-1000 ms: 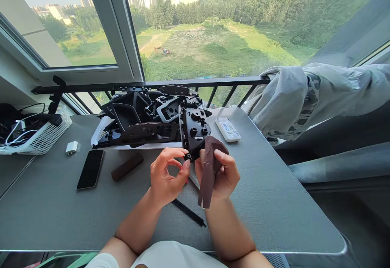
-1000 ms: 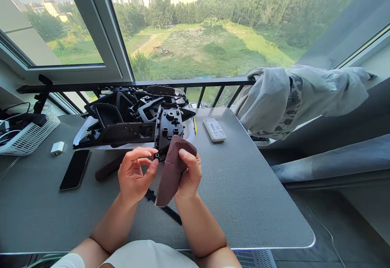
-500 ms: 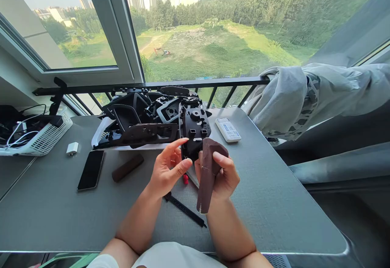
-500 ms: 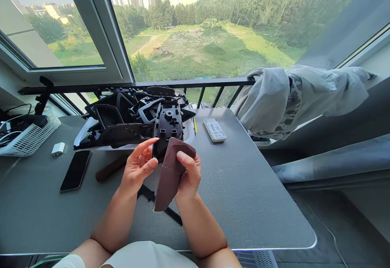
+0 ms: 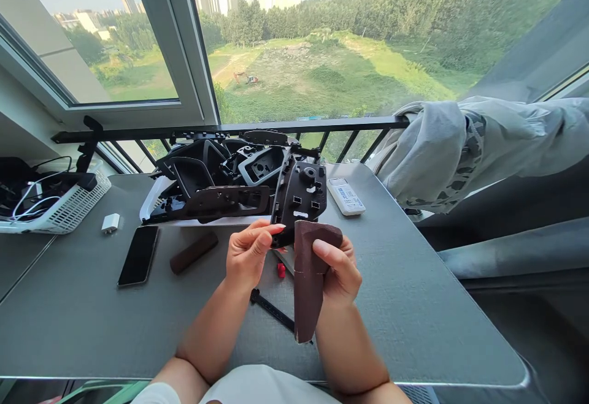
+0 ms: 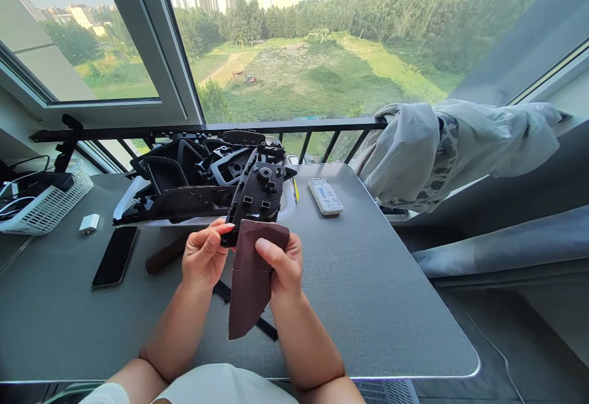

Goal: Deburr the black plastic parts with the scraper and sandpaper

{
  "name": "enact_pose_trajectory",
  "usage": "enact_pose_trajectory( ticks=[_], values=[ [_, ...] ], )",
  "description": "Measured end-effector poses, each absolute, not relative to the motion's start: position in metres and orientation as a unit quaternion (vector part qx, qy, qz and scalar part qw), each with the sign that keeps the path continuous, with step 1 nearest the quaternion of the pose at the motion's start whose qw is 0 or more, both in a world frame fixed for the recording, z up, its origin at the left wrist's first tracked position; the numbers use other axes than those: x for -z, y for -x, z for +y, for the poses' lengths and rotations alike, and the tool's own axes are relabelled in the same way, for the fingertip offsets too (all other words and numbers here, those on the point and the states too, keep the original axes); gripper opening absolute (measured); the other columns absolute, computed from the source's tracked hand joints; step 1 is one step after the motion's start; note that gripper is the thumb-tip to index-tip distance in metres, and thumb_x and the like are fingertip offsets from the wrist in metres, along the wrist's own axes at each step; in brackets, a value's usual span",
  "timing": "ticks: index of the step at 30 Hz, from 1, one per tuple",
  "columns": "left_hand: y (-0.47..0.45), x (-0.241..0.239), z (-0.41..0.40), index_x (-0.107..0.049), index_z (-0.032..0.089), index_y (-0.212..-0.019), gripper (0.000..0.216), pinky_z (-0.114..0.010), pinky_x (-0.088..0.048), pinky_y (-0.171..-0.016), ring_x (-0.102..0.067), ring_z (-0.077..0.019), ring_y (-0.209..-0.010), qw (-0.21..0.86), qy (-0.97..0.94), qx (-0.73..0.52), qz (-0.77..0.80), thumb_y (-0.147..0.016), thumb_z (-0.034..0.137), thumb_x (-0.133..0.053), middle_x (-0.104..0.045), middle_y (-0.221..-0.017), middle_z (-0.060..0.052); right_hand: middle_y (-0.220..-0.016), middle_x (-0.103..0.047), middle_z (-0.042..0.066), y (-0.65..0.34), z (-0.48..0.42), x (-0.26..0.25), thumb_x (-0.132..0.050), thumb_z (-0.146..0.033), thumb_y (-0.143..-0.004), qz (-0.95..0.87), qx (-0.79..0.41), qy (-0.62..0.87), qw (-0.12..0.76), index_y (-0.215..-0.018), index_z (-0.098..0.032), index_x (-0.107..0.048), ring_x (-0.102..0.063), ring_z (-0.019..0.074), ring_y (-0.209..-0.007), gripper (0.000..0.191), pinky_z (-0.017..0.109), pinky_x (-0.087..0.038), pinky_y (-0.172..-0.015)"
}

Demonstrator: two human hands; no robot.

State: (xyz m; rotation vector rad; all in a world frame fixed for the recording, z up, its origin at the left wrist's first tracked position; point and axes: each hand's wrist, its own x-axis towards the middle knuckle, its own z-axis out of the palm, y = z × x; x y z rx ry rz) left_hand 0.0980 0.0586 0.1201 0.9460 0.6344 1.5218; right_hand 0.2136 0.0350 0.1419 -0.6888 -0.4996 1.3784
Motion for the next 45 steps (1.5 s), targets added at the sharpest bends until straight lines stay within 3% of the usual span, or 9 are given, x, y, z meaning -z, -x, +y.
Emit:
enact_pose_trajectory(
  ticks=[4, 11, 19, 27, 31, 36, 41, 45],
  values=[
    [-0.101, -0.122, 0.059, -0.081, 0.027, -0.071, 0.021, -0.020, -0.056, -0.050, -0.062, -0.0090, -0.055, 0.592, -0.367, -0.657, 0.287, -0.061, 0.044, -0.086, -0.069, -0.071, -0.003, -0.054, -0.068, -0.001, -0.219, 0.034, -0.141, -0.080, -0.030, -0.059, -0.274, -0.595, 0.327, 0.681, -0.066, -0.020, -0.076, -0.055, 0.0121, -0.039, 0.013, 0.023, -0.045, -0.038],
    [-0.100, -0.122, 0.060, -0.079, 0.026, -0.065, 0.025, -0.019, -0.056, -0.056, -0.065, -0.0104, -0.063, 0.523, -0.334, -0.707, 0.339, -0.053, 0.046, -0.090, -0.072, -0.070, -0.002, -0.058, -0.064, -0.002, -0.219, 0.030, -0.138, -0.076, -0.029, -0.069, -0.376, -0.536, 0.384, 0.651, -0.069, -0.018, -0.074, -0.052, 0.0115, -0.049, 0.011, 0.023, -0.044, -0.046],
    [-0.099, -0.118, 0.061, -0.079, 0.027, -0.064, 0.026, -0.017, -0.054, -0.058, -0.066, -0.0116, -0.070, 0.480, -0.327, -0.733, 0.353, -0.052, 0.047, -0.090, -0.073, -0.067, -0.002, -0.055, -0.056, -0.003, -0.218, 0.028, -0.139, -0.073, -0.032, -0.073, -0.420, -0.543, 0.389, 0.614, -0.066, -0.017, -0.071, -0.044, 0.0096, -0.048, 0.017, 0.021, -0.036, -0.042],
    [-0.097, -0.120, 0.060, -0.078, 0.024, -0.065, 0.027, -0.017, -0.051, -0.054, -0.065, -0.0110, -0.065, 0.495, -0.318, -0.727, 0.354, -0.053, 0.046, -0.090, -0.073, -0.068, -0.002, -0.054, -0.056, -0.003, -0.218, 0.026, -0.143, -0.072, -0.031, -0.072, -0.426, -0.543, 0.391, 0.609, -0.065, -0.017, -0.071, -0.044, 0.0099, -0.047, 0.015, 0.021, -0.036, -0.042],
    [-0.097, -0.124, 0.060, -0.077, 0.023, -0.068, 0.027, -0.015, -0.050, -0.050, -0.060, -0.0061, -0.055, 0.533, -0.322, -0.712, 0.324, -0.057, 0.045, -0.088, -0.069, -0.069, 0.000, -0.053, -0.058, -0.002, -0.221, 0.027, -0.144, -0.073, -0.030, -0.071, -0.440, -0.573, 0.369, 0.584, -0.064, -0.016, -0.072, -0.046, 0.0100, -0.046, 0.016, 0.021, -0.037, -0.041],
    [-0.097, -0.125, 0.062, -0.067, 0.021, -0.072, 0.033, -0.011, -0.052, -0.053, -0.058, -0.0023, -0.050, 0.527, -0.340, -0.718, 0.303, -0.054, 0.034, -0.092, -0.058, -0.065, 0.007, -0.056, -0.067, 0.000, -0.225, 0.032, -0.141, -0.078, -0.031, -0.065, -0.348, -0.595, 0.358, 0.630, -0.069, -0.018, -0.076, -0.055, 0.0132, -0.045, 0.014, 0.023, -0.045, -0.041],
    [-0.097, -0.120, 0.064, -0.055, 0.021, -0.078, 0.038, -0.014, -0.052, -0.048, -0.057, -0.0036, -0.048, 0.497, -0.370, -0.718, 0.316, -0.069, 0.045, -0.082, -0.053, -0.064, 0.008, -0.052, -0.068, 0.000, -0.229, 0.039, -0.139, -0.081, -0.031, -0.059, -0.280, -0.567, 0.360, 0.686, -0.064, -0.019, -0.075, -0.056, 0.0139, -0.038, 0.014, 0.024, -0.045, -0.036],
    [-0.101, -0.119, 0.061, -0.046, 0.022, -0.080, 0.042, -0.017, -0.054, -0.049, -0.060, -0.0063, -0.049, 0.506, -0.387, -0.698, 0.328, -0.072, 0.047, -0.079, -0.058, -0.065, 0.008, -0.051, -0.067, 0.000, -0.227, 0.039, -0.139, -0.081, -0.029, -0.058, -0.295, -0.557, 0.358, 0.689, -0.062, -0.019, -0.074, -0.055, 0.0133, -0.038, 0.012, 0.022, -0.043, -0.035]
  ],
)
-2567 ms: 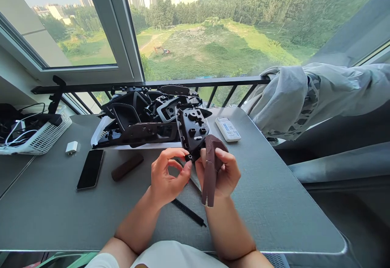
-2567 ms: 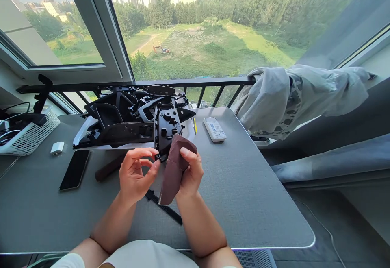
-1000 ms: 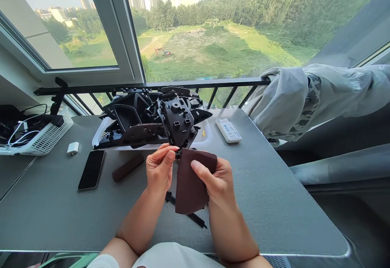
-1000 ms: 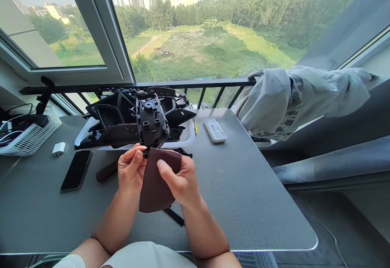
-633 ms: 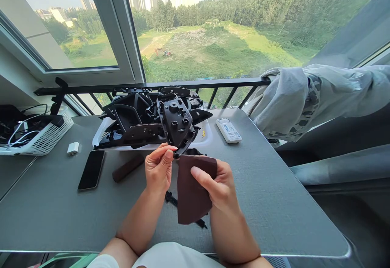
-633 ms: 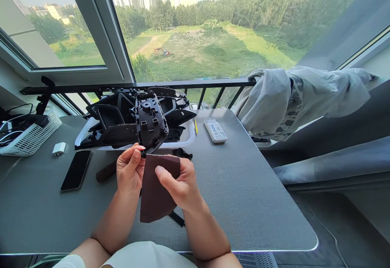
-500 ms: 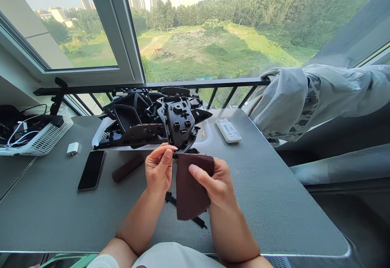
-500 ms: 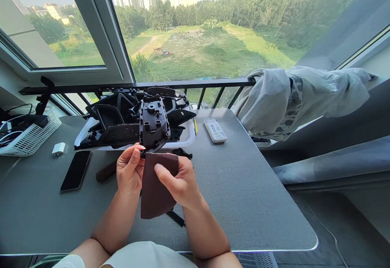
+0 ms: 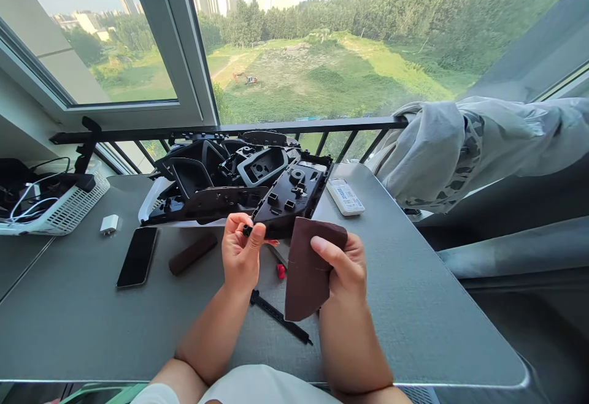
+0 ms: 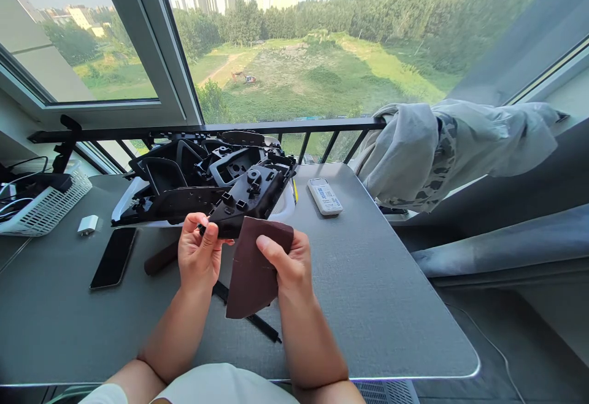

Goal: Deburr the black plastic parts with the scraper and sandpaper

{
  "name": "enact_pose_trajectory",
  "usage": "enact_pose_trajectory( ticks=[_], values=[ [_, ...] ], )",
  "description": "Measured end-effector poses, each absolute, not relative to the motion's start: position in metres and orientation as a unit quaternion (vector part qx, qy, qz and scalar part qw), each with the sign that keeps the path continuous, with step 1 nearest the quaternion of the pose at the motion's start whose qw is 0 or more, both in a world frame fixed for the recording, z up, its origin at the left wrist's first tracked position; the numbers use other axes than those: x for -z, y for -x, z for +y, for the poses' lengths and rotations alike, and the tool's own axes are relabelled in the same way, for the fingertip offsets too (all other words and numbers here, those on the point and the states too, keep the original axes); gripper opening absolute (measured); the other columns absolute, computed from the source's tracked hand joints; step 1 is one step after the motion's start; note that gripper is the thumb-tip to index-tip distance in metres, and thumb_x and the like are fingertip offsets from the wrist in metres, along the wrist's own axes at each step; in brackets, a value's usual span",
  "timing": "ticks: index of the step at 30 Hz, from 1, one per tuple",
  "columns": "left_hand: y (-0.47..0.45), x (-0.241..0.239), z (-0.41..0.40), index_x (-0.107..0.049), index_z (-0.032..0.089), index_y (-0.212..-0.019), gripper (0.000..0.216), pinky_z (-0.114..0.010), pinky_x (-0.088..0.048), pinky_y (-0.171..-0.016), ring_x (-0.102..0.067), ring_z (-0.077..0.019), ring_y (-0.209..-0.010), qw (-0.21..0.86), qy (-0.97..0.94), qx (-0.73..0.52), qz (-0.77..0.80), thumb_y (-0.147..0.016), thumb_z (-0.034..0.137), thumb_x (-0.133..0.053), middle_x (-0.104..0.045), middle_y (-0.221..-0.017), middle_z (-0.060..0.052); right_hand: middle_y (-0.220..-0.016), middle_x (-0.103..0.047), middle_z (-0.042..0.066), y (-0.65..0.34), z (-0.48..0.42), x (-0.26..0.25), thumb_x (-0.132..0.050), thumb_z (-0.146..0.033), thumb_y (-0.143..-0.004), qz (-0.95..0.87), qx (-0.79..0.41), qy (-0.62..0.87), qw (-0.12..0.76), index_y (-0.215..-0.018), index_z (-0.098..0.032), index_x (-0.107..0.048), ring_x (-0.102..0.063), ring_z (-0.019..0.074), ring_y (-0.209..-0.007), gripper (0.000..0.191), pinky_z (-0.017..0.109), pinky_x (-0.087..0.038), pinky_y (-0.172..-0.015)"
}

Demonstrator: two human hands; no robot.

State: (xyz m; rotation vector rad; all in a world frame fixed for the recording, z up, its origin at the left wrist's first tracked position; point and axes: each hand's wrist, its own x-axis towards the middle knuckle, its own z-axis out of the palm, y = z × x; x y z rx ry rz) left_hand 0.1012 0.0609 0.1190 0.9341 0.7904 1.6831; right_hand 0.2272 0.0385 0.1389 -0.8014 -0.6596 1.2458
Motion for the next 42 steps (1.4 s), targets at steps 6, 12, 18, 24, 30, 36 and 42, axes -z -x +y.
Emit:
enact_pose_trajectory(
  ticks=[6, 12, 18, 24, 30, 36, 42],
  values=[
    [-0.104, -0.122, 0.057, -0.043, 0.022, -0.080, 0.043, -0.017, -0.054, -0.049, -0.065, -0.0084, -0.056, 0.516, -0.390, -0.688, 0.329, -0.071, 0.038, -0.082, -0.066, -0.073, 0.006, -0.057, -0.067, 0.000, -0.227, 0.034, -0.135, -0.077, -0.029, -0.067, -0.382, -0.540, 0.364, 0.656, -0.071, -0.020, -0.077, -0.055, 0.0139, -0.045, 0.010, 0.027, -0.048, -0.043],
    [-0.105, -0.122, 0.054, -0.051, 0.023, -0.081, 0.029, -0.016, -0.052, -0.054, -0.062, -0.0058, -0.057, 0.451, -0.413, -0.721, 0.325, -0.078, 0.035, -0.077, -0.061, -0.071, 0.007, -0.057, -0.057, 0.001, -0.230, 0.034, -0.141, -0.069, -0.024, -0.072, -0.498, -0.449, 0.418, 0.613, -0.052, -0.019, -0.065, -0.056, 0.0177, -0.066, 0.021, 0.025, -0.044, -0.051],
    [-0.104, -0.117, 0.052, -0.056, 0.021, -0.082, 0.020, -0.012, -0.045, -0.053, -0.050, -0.0028, -0.056, 0.384, -0.472, -0.723, 0.327, -0.080, 0.025, -0.075, -0.053, -0.070, 0.006, -0.057, -0.049, -0.002, -0.230, 0.036, -0.143, -0.065, -0.024, -0.075, -0.560, -0.395, 0.440, 0.580, -0.052, -0.017, -0.059, -0.043, 0.0105, -0.052, 0.025, 0.023, -0.035, -0.045],
    [-0.104, -0.119, 0.053, -0.055, 0.021, -0.082, 0.019, -0.015, -0.048, -0.053, -0.053, -0.0049, -0.057, 0.371, -0.480, -0.728, 0.319, -0.081, 0.025, -0.073, -0.052, -0.072, 0.005, -0.055, -0.047, -0.003, -0.233, 0.037, -0.143, -0.060, -0.024, -0.075, -0.567, -0.384, 0.452, 0.571, -0.055, -0.017, -0.058, -0.041, 0.0091, -0.047, 0.021, 0.022, -0.034, -0.042],
    [-0.103, -0.118, 0.055, -0.053, 0.021, -0.082, 0.023, -0.016, -0.054, -0.054, -0.060, -0.0053, -0.057, 0.385, -0.452, -0.736, 0.325, -0.079, 0.025, -0.075, -0.056, -0.072, 0.007, -0.052, -0.051, -0.002, -0.233, 0.036, -0.146, -0.065, -0.027, -0.071, -0.521, -0.416, 0.474, 0.575, -0.053, -0.017, -0.059, -0.043, 0.0098, -0.046, 0.021, 0.022, -0.035, -0.042],
    [-0.100, -0.124, 0.059, -0.041, 0.022, -0.082, 0.047, -0.016, -0.053, -0.042, -0.063, -0.0077, -0.047, 0.451, -0.378, -0.741, 0.325, -0.067, 0.029, -0.084, -0.064, -0.071, 0.008, -0.049, -0.062, -0.001, -0.240, 0.038, -0.140, -0.076, -0.032, -0.060, -0.326, -0.566, 0.407, 0.638, -0.062, -0.018, -0.071, -0.052, 0.0133, -0.038, 0.014, 0.025, -0.043, -0.037],
    [-0.100, -0.128, 0.058, -0.039, 0.024, -0.085, 0.043, -0.013, -0.044, -0.033, -0.048, -0.0045, -0.029, 0.506, -0.391, -0.704, 0.309, -0.074, 0.033, -0.080, -0.051, -0.050, 0.015, -0.050, -0.067, -0.001, -0.241, 0.044, -0.146, -0.073, -0.026, -0.058, -0.237, -0.568, 0.347, 0.708, -0.063, -0.020, -0.072, -0.058, 0.0146, -0.038, 0.008, 0.026, -0.051, -0.040]
  ],
)
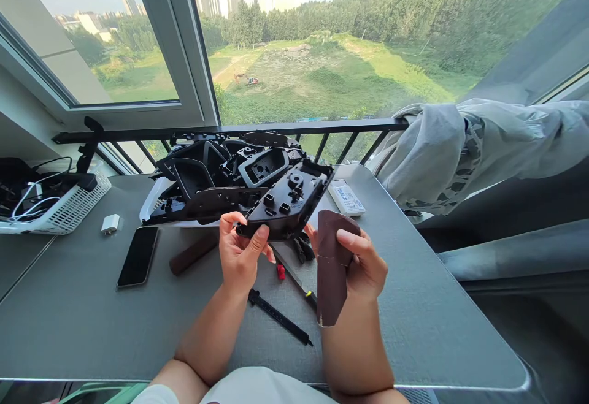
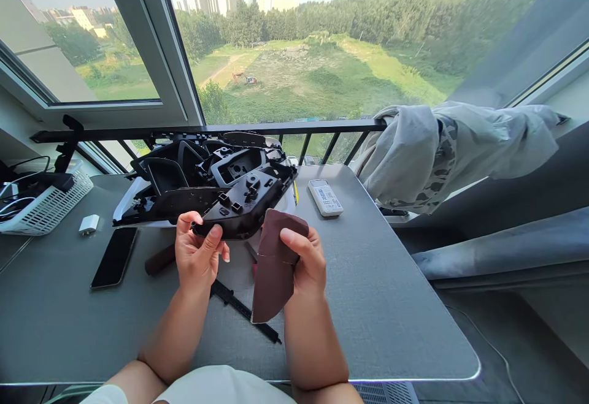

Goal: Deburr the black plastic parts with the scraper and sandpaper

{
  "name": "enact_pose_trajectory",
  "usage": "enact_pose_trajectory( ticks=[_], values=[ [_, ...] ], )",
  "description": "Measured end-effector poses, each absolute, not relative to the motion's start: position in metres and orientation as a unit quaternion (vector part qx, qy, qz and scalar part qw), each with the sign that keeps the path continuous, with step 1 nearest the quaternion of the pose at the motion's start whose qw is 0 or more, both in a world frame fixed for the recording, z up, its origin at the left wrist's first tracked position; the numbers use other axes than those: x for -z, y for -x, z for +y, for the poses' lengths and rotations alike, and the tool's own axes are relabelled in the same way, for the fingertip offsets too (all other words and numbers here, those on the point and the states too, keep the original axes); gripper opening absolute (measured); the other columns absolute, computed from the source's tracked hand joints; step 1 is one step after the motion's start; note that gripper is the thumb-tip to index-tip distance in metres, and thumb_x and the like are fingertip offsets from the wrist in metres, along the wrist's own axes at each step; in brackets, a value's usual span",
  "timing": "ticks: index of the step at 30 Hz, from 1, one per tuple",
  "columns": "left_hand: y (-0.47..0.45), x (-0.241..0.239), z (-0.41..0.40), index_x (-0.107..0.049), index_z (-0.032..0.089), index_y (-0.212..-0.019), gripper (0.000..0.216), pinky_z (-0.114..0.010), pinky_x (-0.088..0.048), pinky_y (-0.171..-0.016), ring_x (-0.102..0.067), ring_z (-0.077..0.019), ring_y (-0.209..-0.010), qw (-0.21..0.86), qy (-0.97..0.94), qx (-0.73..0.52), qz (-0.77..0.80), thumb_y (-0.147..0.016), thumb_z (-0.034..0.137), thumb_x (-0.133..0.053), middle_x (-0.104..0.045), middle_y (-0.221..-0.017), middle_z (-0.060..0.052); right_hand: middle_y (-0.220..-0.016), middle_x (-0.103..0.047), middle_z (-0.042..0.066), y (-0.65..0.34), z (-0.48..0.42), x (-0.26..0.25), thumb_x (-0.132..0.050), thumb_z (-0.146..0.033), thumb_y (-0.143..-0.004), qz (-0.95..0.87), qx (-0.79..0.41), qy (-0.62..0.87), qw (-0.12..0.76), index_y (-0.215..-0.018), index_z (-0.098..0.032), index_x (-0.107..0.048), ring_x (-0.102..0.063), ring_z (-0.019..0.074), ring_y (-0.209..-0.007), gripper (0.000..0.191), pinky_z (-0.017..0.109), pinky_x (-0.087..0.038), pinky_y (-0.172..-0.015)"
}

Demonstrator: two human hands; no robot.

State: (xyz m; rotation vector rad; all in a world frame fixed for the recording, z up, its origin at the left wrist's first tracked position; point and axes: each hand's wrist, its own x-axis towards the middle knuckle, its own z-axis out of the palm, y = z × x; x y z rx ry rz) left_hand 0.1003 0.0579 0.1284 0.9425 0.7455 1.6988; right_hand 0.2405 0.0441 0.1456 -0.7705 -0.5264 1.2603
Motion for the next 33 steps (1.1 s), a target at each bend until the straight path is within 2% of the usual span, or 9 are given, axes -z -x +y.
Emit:
enact_pose_trajectory(
  ticks=[3, 6, 11, 19, 22, 25, 27, 30, 33],
  values=[
    [-0.101, -0.126, 0.058, -0.043, 0.024, -0.091, 0.038, -0.014, -0.043, -0.031, -0.048, -0.0052, -0.027, 0.525, -0.402, -0.681, 0.314, -0.078, 0.039, -0.076, -0.051, -0.049, 0.015, -0.043, -0.062, -0.002, -0.237, 0.046, -0.149, -0.073, -0.026, -0.056, -0.229, -0.575, 0.332, 0.712, -0.057, -0.020, -0.071, -0.052, 0.0114, -0.032, 0.007, 0.021, -0.043, -0.031],
    [-0.103, -0.123, 0.058, -0.046, 0.027, -0.103, 0.040, -0.015, -0.047, -0.034, -0.055, -0.0060, -0.035, 0.510, -0.400, -0.693, 0.315, -0.079, 0.041, -0.075, -0.062, -0.063, 0.010, -0.038, -0.057, -0.004, -0.231, 0.047, -0.148, -0.073, -0.024, -0.054, -0.221, -0.580, 0.323, 0.714, -0.055, -0.019, -0.071, -0.047, 0.0093, -0.030, 0.006, 0.019, -0.036, -0.028],
    [-0.103, -0.117, 0.056, -0.041, 0.035, -0.125, 0.060, -0.017, -0.053, -0.041, -0.067, -0.0114, -0.056, 0.475, -0.439, -0.695, 0.313, -0.078, 0.034, -0.078, -0.067, -0.080, 0.005, -0.044, -0.060, -0.004, -0.226, 0.048, -0.142, -0.073, -0.025, -0.057, -0.228, -0.596, 0.314, 0.703, -0.060, -0.020, -0.072, -0.047, 0.0102, -0.032, 0.006, 0.021, -0.036, -0.031],
    [-0.105, -0.113, 0.054, -0.028, 0.046, -0.142, 0.072, -0.018, -0.056, -0.049, -0.067, -0.0101, -0.066, 0.457, -0.476, -0.695, 0.286, -0.085, 0.031, -0.070, -0.067, -0.097, 0.002, -0.046, -0.063, -0.004, -0.226, 0.049, -0.143, -0.073, -0.024, -0.055, -0.214, -0.584, 0.327, 0.711, -0.059, -0.021, -0.071, -0.049, 0.0108, -0.034, 0.006, 0.022, -0.040, -0.034],
    [-0.105, -0.110, 0.054, -0.032, 0.051, -0.140, 0.067, -0.023, -0.060, -0.056, -0.067, -0.0093, -0.067, 0.458, -0.484, -0.697, 0.266, -0.087, 0.030, -0.067, -0.066, -0.102, 0.003, -0.046, -0.064, -0.003, -0.227, 0.049, -0.142, -0.073, -0.026, -0.054, -0.220, -0.578, 0.344, 0.707, -0.060, -0.020, -0.071, -0.050, 0.0117, -0.033, 0.009, 0.023, -0.041, -0.033],
    [-0.102, -0.107, 0.055, -0.056, 0.040, -0.124, 0.037, -0.027, -0.061, -0.065, -0.069, -0.0118, -0.073, 0.433, -0.498, -0.697, 0.279, -0.089, 0.034, -0.064, -0.066, -0.105, 0.001, -0.048, -0.065, -0.002, -0.231, 0.047, -0.140, -0.075, -0.029, -0.056, -0.248, -0.570, 0.363, 0.694, -0.062, -0.020, -0.072, -0.049, 0.0115, -0.031, 0.012, 0.023, -0.041, -0.032],
    [-0.098, -0.106, 0.055, -0.064, 0.032, -0.114, 0.025, -0.029, -0.061, -0.072, -0.069, -0.0151, -0.082, 0.400, -0.505, -0.699, 0.311, -0.089, 0.038, -0.062, -0.067, -0.106, -0.002, -0.051, -0.066, -0.001, -0.234, 0.044, -0.139, -0.077, -0.031, -0.058, -0.278, -0.567, 0.375, 0.679, -0.064, -0.020, -0.072, -0.052, 0.0122, -0.035, 0.014, 0.023, -0.043, -0.035],
    [-0.096, -0.105, 0.056, -0.067, 0.027, -0.110, 0.026, -0.031, -0.059, -0.081, -0.068, -0.0188, -0.095, 0.355, -0.518, -0.694, 0.353, -0.088, 0.040, -0.063, -0.069, -0.107, -0.005, -0.054, -0.066, 0.000, -0.236, 0.038, -0.137, -0.078, -0.032, -0.063, -0.344, -0.553, 0.402, 0.643, -0.064, -0.019, -0.072, -0.055, 0.0134, -0.042, 0.014, 0.024, -0.045, -0.039],
    [-0.097, -0.107, 0.056, -0.068, 0.027, -0.109, 0.022, -0.029, -0.059, -0.080, -0.069, -0.0176, -0.094, 0.317, -0.539, -0.703, 0.340, -0.090, 0.035, -0.063, -0.071, -0.104, -0.004, -0.055, -0.064, 0.000, -0.236, 0.033, -0.139, -0.077, -0.030, -0.066, -0.414, -0.522, 0.423, 0.614, -0.067, -0.019, -0.073, -0.059, 0.0168, -0.051, 0.012, 0.026, -0.049, -0.045]
  ],
)
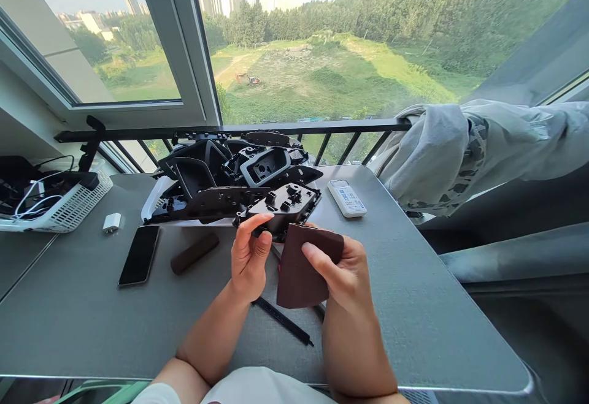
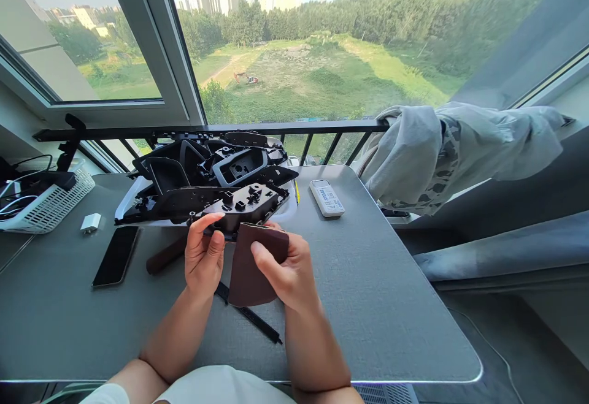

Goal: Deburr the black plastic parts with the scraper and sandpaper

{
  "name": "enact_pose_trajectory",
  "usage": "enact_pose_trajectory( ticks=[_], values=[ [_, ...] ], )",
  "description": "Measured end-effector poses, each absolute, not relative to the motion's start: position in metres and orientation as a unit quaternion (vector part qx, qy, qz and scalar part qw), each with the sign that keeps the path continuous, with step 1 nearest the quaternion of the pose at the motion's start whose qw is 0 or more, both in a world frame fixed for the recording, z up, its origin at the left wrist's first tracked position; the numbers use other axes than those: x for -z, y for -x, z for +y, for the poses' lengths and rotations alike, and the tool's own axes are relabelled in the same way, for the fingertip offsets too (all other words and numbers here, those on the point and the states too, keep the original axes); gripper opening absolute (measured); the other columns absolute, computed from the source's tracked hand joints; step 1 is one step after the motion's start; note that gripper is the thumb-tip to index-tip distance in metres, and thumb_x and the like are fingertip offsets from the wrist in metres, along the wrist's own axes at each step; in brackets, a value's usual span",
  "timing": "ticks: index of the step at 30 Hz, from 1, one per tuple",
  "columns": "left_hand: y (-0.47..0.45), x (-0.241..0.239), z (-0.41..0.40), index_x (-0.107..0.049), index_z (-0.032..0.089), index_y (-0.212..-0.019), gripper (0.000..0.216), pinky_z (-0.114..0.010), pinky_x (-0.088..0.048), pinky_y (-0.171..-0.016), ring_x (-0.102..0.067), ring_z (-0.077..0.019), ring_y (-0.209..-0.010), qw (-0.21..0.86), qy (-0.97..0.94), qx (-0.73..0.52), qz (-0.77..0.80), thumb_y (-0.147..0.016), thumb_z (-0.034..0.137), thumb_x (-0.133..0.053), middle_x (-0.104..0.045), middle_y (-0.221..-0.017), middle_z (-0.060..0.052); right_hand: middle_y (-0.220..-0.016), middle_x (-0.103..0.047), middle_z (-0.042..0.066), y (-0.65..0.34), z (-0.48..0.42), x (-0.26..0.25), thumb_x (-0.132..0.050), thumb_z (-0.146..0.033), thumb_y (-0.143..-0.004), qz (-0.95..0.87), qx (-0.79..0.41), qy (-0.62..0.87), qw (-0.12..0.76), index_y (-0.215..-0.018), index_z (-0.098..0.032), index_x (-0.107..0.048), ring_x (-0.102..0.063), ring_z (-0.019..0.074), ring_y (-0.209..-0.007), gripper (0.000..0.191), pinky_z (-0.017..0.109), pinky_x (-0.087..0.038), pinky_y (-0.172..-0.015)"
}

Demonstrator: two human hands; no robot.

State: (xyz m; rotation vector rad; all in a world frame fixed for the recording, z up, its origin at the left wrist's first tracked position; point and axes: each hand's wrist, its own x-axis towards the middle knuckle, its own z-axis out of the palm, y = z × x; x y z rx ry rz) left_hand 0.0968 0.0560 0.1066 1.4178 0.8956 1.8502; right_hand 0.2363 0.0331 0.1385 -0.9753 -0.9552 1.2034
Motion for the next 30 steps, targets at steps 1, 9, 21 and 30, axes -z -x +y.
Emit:
enact_pose_trajectory(
  ticks=[1, 9, 21, 30],
  values=[
    [-0.097, -0.107, 0.056, -0.068, 0.028, -0.111, 0.021, -0.027, -0.059, -0.077, -0.070, -0.0161, -0.090, 0.305, -0.547, -0.708, 0.325, -0.091, 0.032, -0.061, -0.072, -0.103, -0.003, -0.056, -0.064, 0.001, -0.236, 0.032, -0.140, -0.076, -0.030, -0.067, -0.431, -0.513, 0.424, 0.609, -0.068, -0.019, -0.074, -0.060, 0.0179, -0.054, 0.011, 0.027, -0.049, -0.046],
    [-0.088, -0.095, 0.059, -0.062, 0.032, -0.123, 0.033, -0.020, -0.054, -0.058, -0.065, -0.0082, -0.063, 0.224, -0.642, -0.667, 0.304, -0.093, 0.018, -0.056, -0.073, -0.105, -0.001, -0.058, -0.055, -0.001, -0.232, 0.027, -0.150, -0.063, -0.022, -0.076, -0.575, -0.434, 0.428, 0.546, -0.056, -0.017, -0.061, -0.048, 0.0105, -0.049, 0.021, 0.021, -0.037, -0.043],
    [-0.085, -0.097, 0.062, -0.064, 0.030, -0.123, 0.038, -0.023, -0.054, -0.063, -0.068, -0.0129, -0.070, 0.176, -0.688, -0.636, 0.301, -0.091, 0.012, -0.055, -0.075, -0.094, -0.001, -0.050, -0.040, -0.004, -0.230, 0.029, -0.154, -0.056, -0.021, -0.080, -0.625, -0.342, 0.458, 0.531, -0.050, -0.019, -0.047, -0.031, 0.0070, -0.045, 0.031, 0.021, -0.030, -0.041],
    [-0.088, -0.099, 0.061, -0.066, 0.029, -0.116, 0.031, -0.022, -0.058, -0.064, -0.070, -0.0118, -0.071, 0.211, -0.646, -0.668, 0.304, -0.091, 0.014, -0.057, -0.074, -0.096, 0.000, -0.051, -0.049, -0.003, -0.233, 0.032, -0.148, -0.064, -0.028, -0.075, -0.525, -0.433, 0.477, 0.556, -0.055, -0.017, -0.059, -0.042, 0.0097, -0.046, 0.022, 0.021, -0.034, -0.040]
  ],
)
